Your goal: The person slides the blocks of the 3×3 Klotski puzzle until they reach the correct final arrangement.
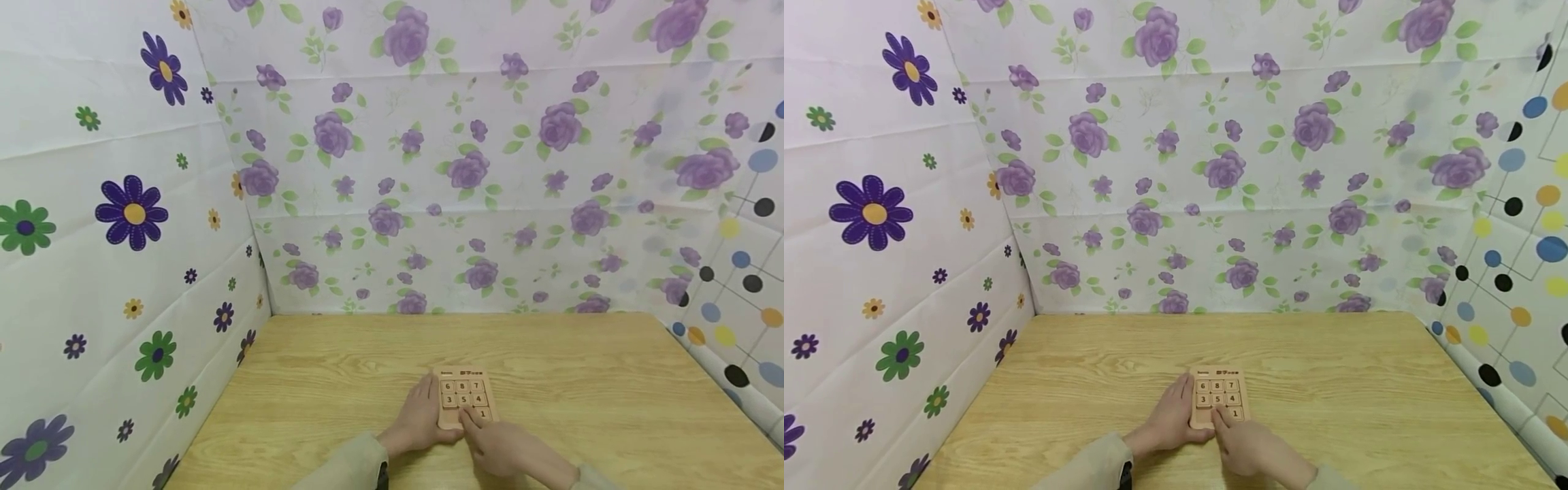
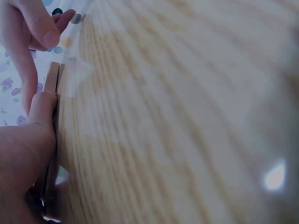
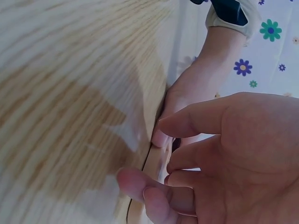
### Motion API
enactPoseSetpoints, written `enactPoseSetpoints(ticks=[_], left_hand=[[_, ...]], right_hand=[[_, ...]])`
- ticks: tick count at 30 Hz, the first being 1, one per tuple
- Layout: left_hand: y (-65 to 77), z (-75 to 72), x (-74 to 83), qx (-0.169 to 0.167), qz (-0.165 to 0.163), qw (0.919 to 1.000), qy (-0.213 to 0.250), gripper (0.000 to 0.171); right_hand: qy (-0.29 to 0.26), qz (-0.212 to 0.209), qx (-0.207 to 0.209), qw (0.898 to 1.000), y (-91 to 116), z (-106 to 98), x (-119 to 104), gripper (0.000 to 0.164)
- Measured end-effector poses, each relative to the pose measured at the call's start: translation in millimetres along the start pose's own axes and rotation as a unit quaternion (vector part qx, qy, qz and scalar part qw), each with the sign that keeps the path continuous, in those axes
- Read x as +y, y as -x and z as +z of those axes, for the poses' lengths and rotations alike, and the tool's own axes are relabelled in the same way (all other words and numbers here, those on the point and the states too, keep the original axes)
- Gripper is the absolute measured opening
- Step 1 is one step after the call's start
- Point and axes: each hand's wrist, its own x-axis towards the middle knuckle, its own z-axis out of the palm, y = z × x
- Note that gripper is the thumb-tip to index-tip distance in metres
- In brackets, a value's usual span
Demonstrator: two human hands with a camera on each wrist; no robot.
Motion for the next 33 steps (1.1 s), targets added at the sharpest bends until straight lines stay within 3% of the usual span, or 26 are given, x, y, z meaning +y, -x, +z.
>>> enactPoseSetpoints(ticks=[11, 33], left_hand=[[0.9, 0.7, 1.5, -0.003, 0.006, 0.9998, -0.017, 0.115], [-0.4, -0.8, 0.4, -0.020, -0.004, 0.9990, -0.039, 0.113]], right_hand=[[-0.016, -0.015, 0.013, 1.000, -14.8, 3.5, -2.4, 0.054], [-0.003, -0.003, -0.009, 1.000, -33.6, 2.8, -4.4, 0.060]])
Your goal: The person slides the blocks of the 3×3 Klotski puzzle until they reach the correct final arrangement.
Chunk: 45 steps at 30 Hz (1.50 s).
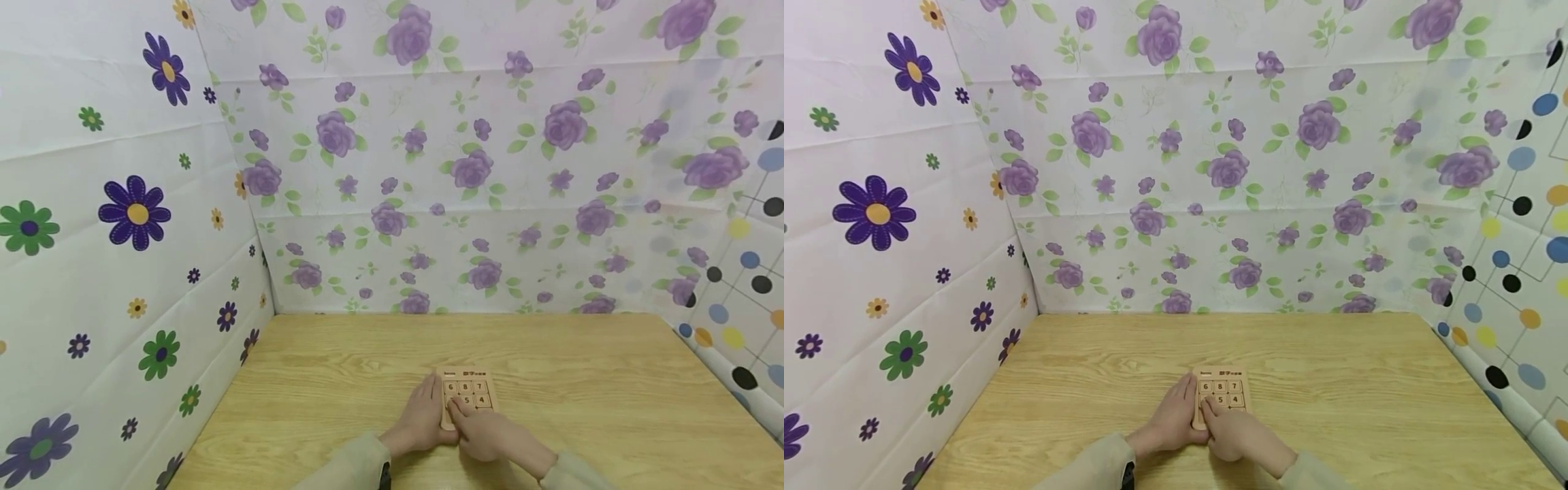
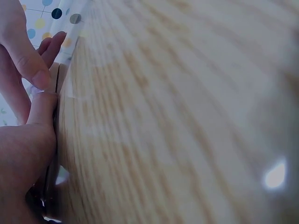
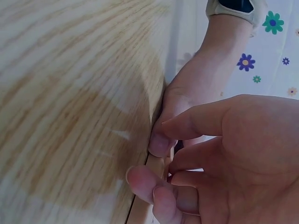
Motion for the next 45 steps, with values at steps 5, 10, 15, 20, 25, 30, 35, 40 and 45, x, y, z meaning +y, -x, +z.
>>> enactPoseSetpoints(ticks=[5, 10, 15, 20, 25, 30, 35, 40, 45], left_hand=[[1.3, -2.8, 1.4, 0.001, -0.001, 1.0000, 0.005, 0.112], [1.1, -4.5, 1.3, 0.002, 0.002, 1.0000, 0.009, 0.112], [1.6, -2.8, 1.0, 0.003, 0.003, 1.0000, 0.007, 0.113], [1.9, -2.0, 1.0, 0.007, 0.004, 0.9999, 0.010, 0.113], [1.0, -1.6, 1.3, 0.009, 0.005, 0.9999, 0.012, 0.113], [1.2, -2.1, 1.6, 0.002, -0.002, 0.9999, 0.011, 0.112], [1.1, -0.5, 1.5, -0.004, -0.004, 1.0000, 0.005, 0.112], [1.1, -0.7, 1.5, -0.004, -0.004, 0.9999, 0.009, 0.112], [1.5, -1.9, 1.2, -0.004, -0.004, 1.0000, 0.007, 0.113]], right_hand=[[-0.001, 0.004, 0.000, 1.000, 1.7, -0.1, -1.7, 0.062], [-0.002, 0.012, 0.000, 1.000, 1.9, 1.5, -2.9, 0.062], [-0.008, 0.021, -0.002, 1.000, 3.7, 2.5, -4.9, 0.061], [-0.013, 0.027, -0.004, 1.000, 7.1, -1.1, -9.2, 0.061], [0.000, 0.017, 0.008, 1.000, 9.0, -0.8, -10.9, 0.057], [0.002, 0.008, 0.016, 1.000, 11.8, -0.3, -11.5, 0.054], [0.007, 0.008, 0.013, 1.000, 13.0, 0.9, -11.9, 0.054], [0.003, 0.010, 0.013, 1.000, 13.3, 0.6, -12.5, 0.053], [-0.005, 0.005, 0.006, 1.000, 14.1, 0.1, -12.1, 0.053]])
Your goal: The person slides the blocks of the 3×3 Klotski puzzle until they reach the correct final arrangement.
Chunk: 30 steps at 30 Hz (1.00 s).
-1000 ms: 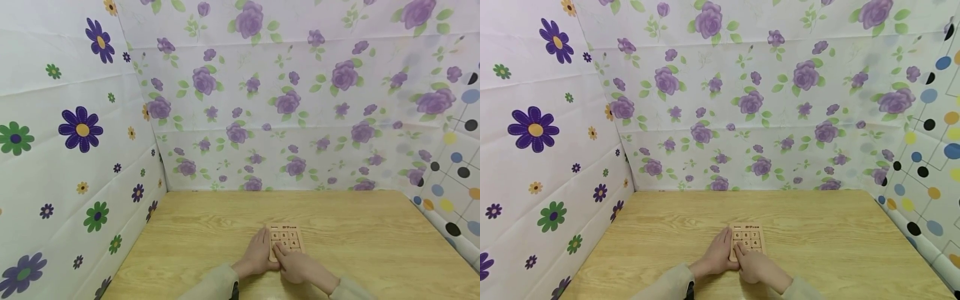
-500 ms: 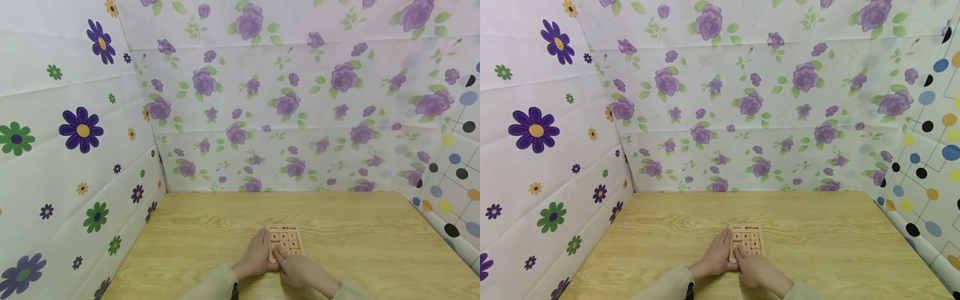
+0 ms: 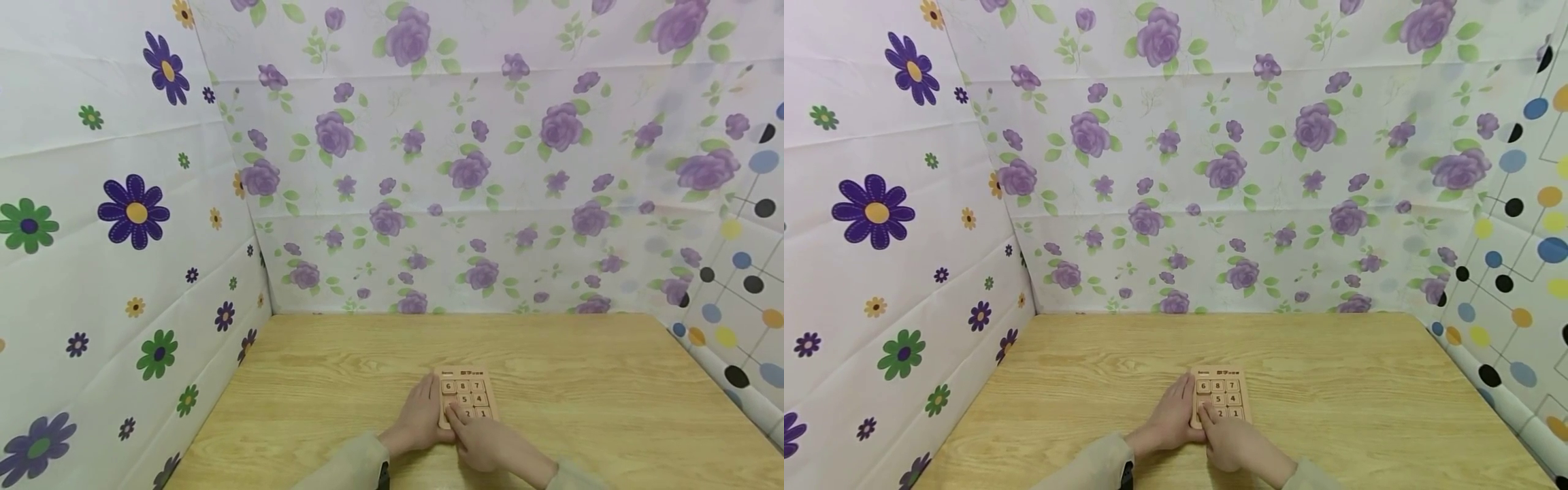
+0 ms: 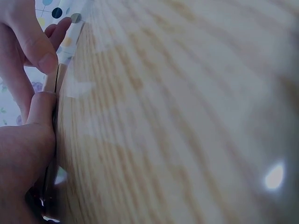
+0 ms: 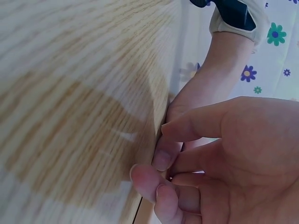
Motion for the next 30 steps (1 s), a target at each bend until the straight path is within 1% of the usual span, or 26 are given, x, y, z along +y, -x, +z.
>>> enactPoseSetpoints(ticks=[7, 13, 17, 23, 30], left_hand=[[0.6, -0.1, 0.3, -0.007, -0.004, 1.0000, -0.002, 0.113], [0.2, 0.4, 0.3, -0.003, -0.006, 1.0000, -0.004, 0.113], [-0.1, -0.3, 0.6, -0.001, -0.004, 0.9999, -0.015, 0.113], [-0.9, 0.0, 0.8, 0.000, -0.001, 0.9997, -0.025, 0.114], [-1.6, 2.0, 0.6, -0.002, -0.005, 0.9997, -0.023, 0.114]], right_hand=[[0.007, -0.020, 0.010, 1.000, 1.2, 3.5, 2.7, 0.055], [-0.004, -0.023, 0.011, 1.000, 1.6, 5.0, 3.8, 0.056], [-0.011, -0.023, 0.003, 1.000, 1.6, 4.9, 4.0, 0.055], [-0.001, -0.035, 0.002, 0.999, 3.1, 2.8, 4.0, 0.053], [-0.013, -0.034, 0.001, 0.999, 6.2, 4.7, 4.7, 0.054]])
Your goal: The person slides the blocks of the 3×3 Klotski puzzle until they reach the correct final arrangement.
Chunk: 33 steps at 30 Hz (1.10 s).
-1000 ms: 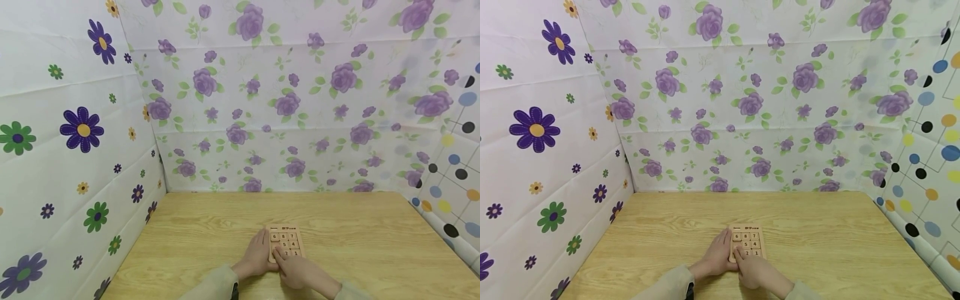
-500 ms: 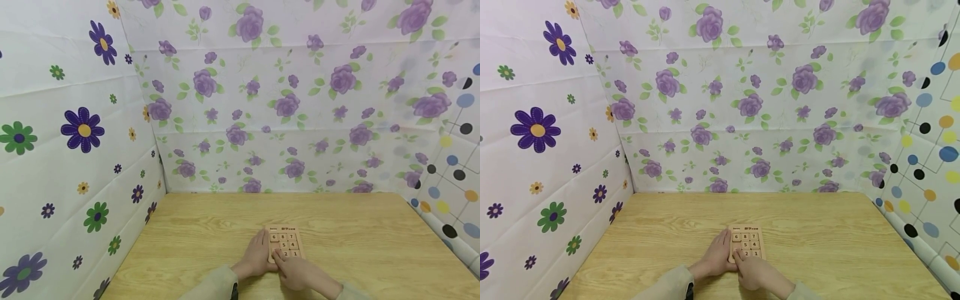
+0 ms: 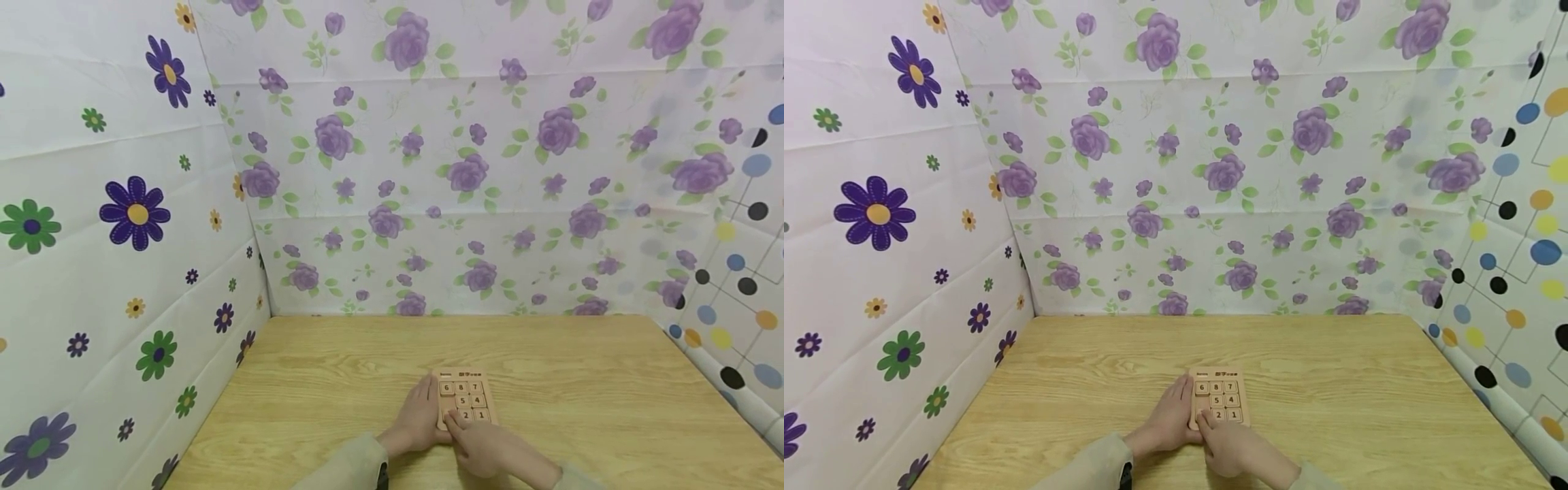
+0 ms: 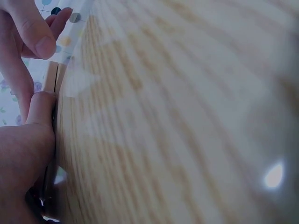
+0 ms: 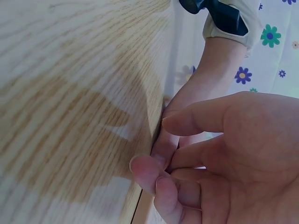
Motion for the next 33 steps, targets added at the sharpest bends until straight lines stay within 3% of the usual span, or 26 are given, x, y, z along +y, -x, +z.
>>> enactPoseSetpoints(ticks=[16, 33], left_hand=[[-1.9, 3.5, -1.4, 0.023, 0.008, 0.9997, -0.005, 0.120], [-1.2, 5.3, -1.8, 0.014, 0.005, 0.9999, 0.001, 0.119]], right_hand=[[0.012, 0.012, -0.011, 1.000, -1.0, -0.8, -0.3, 0.057], [0.028, -0.005, -0.025, 0.999, -2.3, -2.5, 3.1, 0.057]])
